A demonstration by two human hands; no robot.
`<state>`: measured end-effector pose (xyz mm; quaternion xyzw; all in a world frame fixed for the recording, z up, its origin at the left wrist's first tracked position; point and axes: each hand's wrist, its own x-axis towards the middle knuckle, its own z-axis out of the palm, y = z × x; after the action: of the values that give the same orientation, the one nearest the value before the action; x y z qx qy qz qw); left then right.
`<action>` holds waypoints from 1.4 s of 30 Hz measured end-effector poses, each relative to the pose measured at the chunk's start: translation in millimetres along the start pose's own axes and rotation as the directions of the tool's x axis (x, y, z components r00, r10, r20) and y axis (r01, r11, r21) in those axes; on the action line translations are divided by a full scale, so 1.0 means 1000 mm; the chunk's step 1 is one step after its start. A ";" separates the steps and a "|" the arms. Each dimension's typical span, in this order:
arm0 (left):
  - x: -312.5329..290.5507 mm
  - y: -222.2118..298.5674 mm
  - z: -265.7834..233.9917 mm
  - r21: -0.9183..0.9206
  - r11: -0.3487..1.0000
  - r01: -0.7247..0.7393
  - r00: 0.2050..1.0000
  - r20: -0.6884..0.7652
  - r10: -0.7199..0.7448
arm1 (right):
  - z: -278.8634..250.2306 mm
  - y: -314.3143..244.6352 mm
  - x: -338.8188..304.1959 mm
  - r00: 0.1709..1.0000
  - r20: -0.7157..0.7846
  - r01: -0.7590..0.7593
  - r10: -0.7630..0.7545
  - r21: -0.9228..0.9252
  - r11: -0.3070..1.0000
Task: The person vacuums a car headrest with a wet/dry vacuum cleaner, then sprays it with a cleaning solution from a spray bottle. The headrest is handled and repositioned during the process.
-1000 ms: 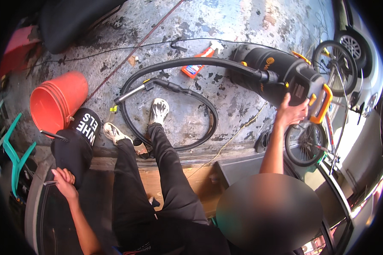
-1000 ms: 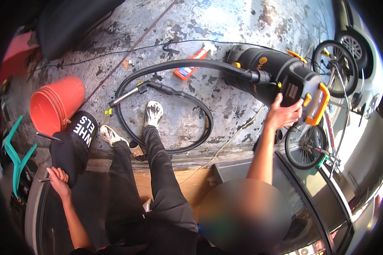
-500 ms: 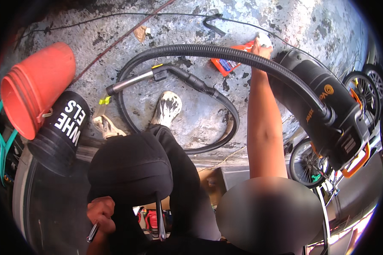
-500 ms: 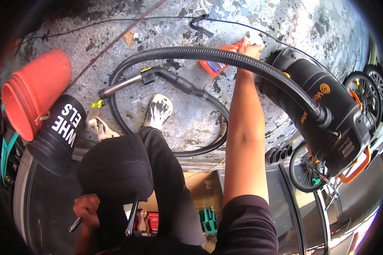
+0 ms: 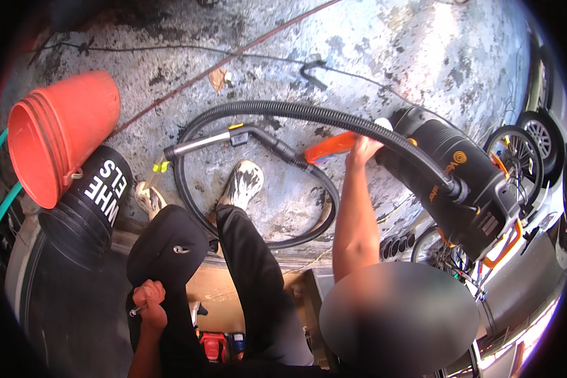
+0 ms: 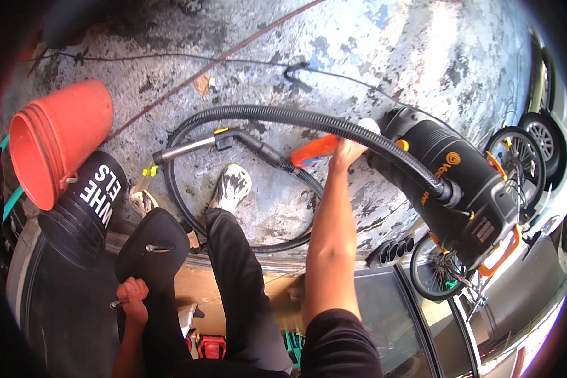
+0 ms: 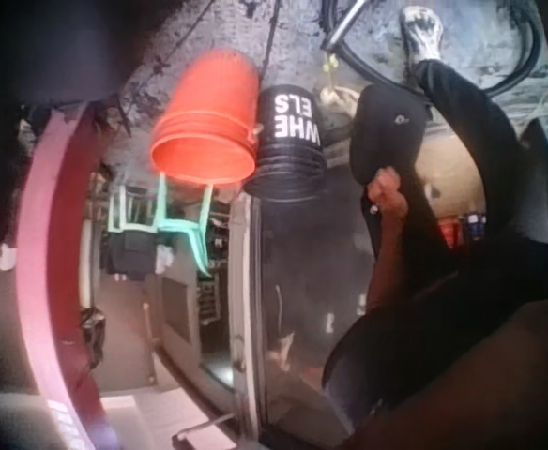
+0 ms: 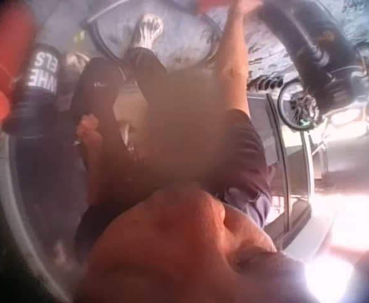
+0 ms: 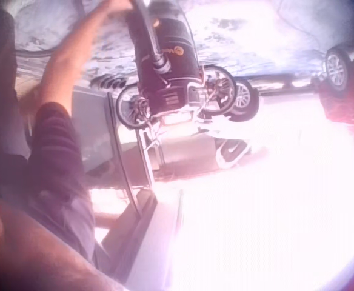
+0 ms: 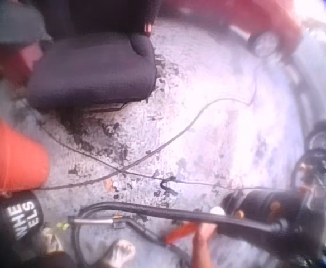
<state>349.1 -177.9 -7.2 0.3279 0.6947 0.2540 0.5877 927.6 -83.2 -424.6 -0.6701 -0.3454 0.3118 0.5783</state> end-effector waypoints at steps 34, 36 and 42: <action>0.015 -0.043 -0.001 0.313 0.950 -0.022 0.968 0.245 -0.058 | 0.011 0.003 0.002 0.290 -0.274 -0.890 0.917 0.274 0.364; 0.027 -0.040 0.007 0.283 0.959 -0.009 0.956 0.283 -0.075 | -0.019 0.027 0.033 0.281 -0.304 -0.874 0.910 0.309 0.374; 0.018 -0.047 0.026 0.297 0.952 -0.076 0.963 0.271 -0.008 | -0.024 0.023 0.000 0.572 -0.405 -0.455 0.714 0.568 0.686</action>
<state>365.3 -196.4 -58.0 0.4581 0.6334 0.1070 0.6144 949.9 -98.5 -444.0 -0.6744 0.1754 0.3244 0.6397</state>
